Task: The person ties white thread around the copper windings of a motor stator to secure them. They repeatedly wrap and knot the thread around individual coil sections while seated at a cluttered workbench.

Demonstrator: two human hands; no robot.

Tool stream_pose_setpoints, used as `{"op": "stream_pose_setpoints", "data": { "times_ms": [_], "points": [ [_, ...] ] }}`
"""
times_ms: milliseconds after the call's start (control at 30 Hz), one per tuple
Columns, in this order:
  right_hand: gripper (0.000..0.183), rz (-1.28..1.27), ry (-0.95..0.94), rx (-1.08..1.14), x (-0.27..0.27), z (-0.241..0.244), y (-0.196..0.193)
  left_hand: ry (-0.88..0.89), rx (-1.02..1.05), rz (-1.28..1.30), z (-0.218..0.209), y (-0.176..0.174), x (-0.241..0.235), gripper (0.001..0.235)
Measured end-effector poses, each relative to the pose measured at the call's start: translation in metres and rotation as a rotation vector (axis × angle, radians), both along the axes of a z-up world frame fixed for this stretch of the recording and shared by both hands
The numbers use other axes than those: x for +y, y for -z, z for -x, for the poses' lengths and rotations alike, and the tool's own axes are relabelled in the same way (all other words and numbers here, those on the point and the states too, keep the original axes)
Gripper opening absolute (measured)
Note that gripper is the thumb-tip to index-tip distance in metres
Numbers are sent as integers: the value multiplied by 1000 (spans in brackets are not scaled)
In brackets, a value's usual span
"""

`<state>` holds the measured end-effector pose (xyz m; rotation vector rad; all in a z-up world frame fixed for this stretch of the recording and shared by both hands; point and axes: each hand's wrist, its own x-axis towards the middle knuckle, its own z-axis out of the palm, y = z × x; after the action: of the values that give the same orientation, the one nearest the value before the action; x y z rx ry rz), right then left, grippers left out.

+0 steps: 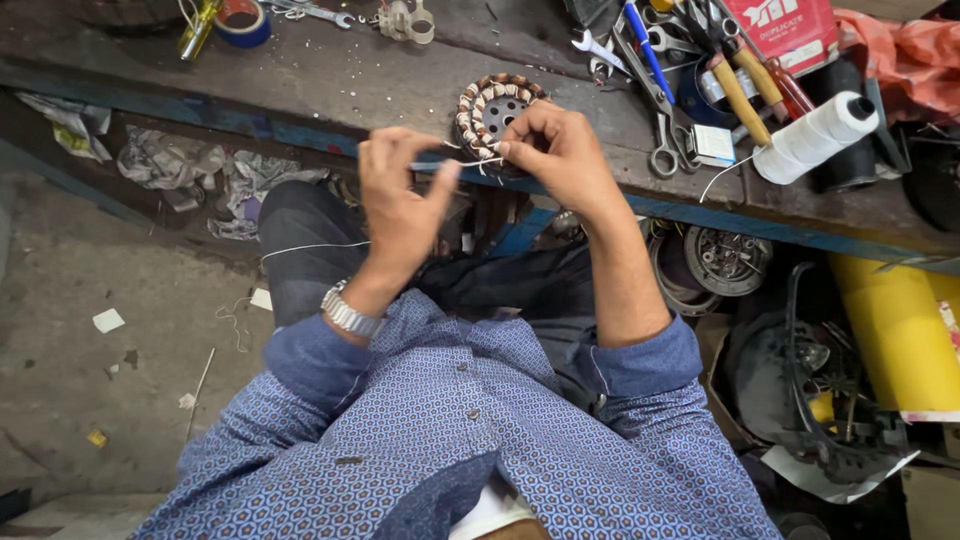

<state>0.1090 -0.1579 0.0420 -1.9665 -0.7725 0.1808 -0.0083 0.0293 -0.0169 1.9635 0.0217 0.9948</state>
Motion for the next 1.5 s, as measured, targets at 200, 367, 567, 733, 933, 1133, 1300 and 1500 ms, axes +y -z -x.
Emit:
{"op": "stream_pose_setpoints", "data": {
  "times_ms": [200,367,567,733,933,1133,1300,1500],
  "points": [
    [12,-30,-25,-11,-6,-3,2,78,-20,-90,-25,-16,-28,26],
    [15,-12,-35,-22,-6,-7,6,131,-39,-94,-30,-8,-26,15],
    [14,41,-22,-83,-2,-3,4,144,-30,-94,-30,-3,-23,13],
    [15,75,82,-163,4,11,0,146,-60,-158,-34,-3,-20,14],
    [8,99,143,-267,14,41,4,247,-96,-240,-37,-1,-2,14],
    [9,1,241,-503,28,49,14,244,-131,-212,-39,-1,-1,13],
    [8,-18,313,-602,40,39,26,145,-155,-279,-47,-4,-3,12],
    [10,90,216,-613,43,-8,29,26,-128,-327,-73,-10,1,11]
  ]
}}
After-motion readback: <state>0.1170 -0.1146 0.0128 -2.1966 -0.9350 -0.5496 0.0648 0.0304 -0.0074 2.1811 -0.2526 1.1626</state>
